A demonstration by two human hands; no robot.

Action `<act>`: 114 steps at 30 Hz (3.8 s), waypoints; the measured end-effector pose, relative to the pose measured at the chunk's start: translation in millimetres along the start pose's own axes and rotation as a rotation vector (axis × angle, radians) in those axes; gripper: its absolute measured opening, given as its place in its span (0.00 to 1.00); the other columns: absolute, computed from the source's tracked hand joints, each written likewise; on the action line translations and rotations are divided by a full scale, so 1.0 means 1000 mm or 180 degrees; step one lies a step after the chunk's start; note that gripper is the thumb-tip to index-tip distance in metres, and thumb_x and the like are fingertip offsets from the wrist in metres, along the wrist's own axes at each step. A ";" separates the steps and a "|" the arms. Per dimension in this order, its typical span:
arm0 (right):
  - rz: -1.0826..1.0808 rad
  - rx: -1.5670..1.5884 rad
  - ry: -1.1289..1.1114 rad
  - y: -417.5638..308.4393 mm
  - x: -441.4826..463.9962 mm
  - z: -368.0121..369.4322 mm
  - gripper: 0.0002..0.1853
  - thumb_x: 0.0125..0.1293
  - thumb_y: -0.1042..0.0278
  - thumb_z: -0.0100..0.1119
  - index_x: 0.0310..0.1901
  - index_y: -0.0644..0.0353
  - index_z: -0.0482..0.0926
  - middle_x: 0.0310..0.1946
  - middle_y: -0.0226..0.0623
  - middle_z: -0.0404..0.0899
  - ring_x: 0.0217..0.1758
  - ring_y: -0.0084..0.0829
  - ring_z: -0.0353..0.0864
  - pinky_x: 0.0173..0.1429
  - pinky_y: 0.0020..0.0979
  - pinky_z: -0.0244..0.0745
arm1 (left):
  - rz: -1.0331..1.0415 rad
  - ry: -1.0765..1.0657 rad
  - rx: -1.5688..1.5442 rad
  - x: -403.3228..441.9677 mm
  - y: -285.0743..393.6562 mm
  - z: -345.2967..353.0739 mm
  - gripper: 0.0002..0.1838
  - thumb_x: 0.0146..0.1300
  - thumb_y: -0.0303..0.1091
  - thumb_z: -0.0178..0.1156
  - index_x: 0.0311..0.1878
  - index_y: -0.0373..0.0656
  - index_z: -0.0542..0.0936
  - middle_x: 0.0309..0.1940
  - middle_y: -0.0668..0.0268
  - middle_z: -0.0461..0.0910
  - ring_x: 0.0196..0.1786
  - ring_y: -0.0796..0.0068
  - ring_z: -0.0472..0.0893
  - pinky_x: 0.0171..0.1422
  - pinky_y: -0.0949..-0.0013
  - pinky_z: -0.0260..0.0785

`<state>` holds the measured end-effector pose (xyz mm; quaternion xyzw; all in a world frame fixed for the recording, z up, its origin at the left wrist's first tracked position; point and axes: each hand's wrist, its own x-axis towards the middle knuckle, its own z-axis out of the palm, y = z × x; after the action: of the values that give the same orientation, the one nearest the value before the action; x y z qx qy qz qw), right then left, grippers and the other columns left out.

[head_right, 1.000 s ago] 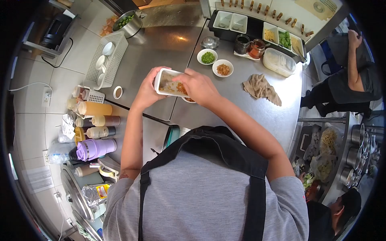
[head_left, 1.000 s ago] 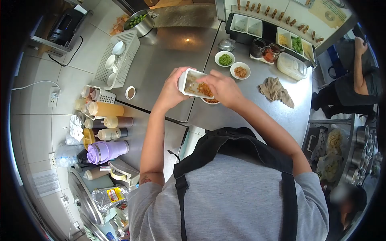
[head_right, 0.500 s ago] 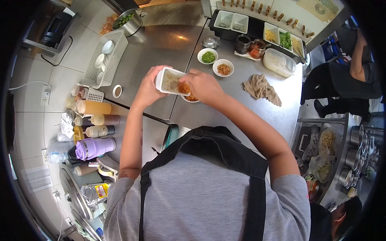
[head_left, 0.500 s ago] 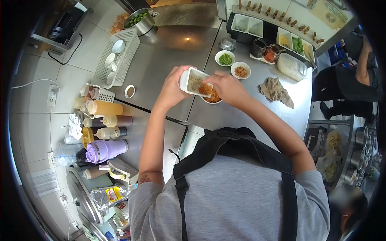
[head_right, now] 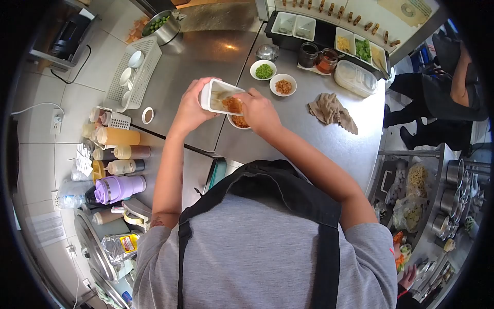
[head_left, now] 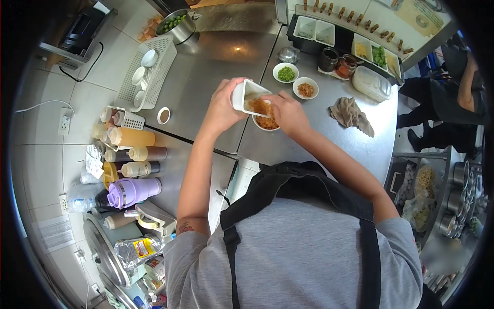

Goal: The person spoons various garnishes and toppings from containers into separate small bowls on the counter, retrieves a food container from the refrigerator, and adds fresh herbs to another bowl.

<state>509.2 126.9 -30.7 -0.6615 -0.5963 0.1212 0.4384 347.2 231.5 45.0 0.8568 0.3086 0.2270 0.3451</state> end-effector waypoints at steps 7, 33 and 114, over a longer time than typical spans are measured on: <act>0.0182 0.0613 -0.0050 0.023 -0.009 -0.012 0.14 0.69 0.76 0.51 0.50 0.56 0.84 0.34 0.42 0.81 0.33 0.35 0.80 0.42 0.33 0.74 | 0.0160 0.0065 0.0226 -0.006 0.003 0.003 0.38 0.33 0.17 0.73 0.55 0.49 0.77 0.47 0.64 0.77 0.51 0.59 0.78 0.56 0.62 0.73; 0.0275 -0.0112 -0.0472 0.020 -0.008 -0.022 0.12 0.65 0.75 0.52 0.46 0.54 0.83 0.33 0.45 0.75 0.38 0.49 0.79 0.44 0.45 0.75 | 0.0522 -0.0010 0.0755 0.002 0.010 0.007 0.28 0.45 0.18 0.67 0.53 0.53 0.80 0.47 0.63 0.74 0.53 0.55 0.76 0.55 0.58 0.72; -0.0044 0.0111 -0.0358 0.022 -0.017 -0.028 0.12 0.68 0.76 0.52 0.49 0.54 0.83 0.31 0.44 0.73 0.33 0.46 0.76 0.40 0.40 0.72 | 0.0472 0.0067 0.0576 -0.004 0.014 -0.003 0.32 0.41 0.17 0.69 0.52 0.54 0.80 0.49 0.63 0.74 0.54 0.57 0.76 0.57 0.59 0.71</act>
<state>539.1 101.2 -36.5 -0.6417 -0.6224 0.1655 0.4165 347.7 221.7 56.4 0.9025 0.2672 0.2322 0.2454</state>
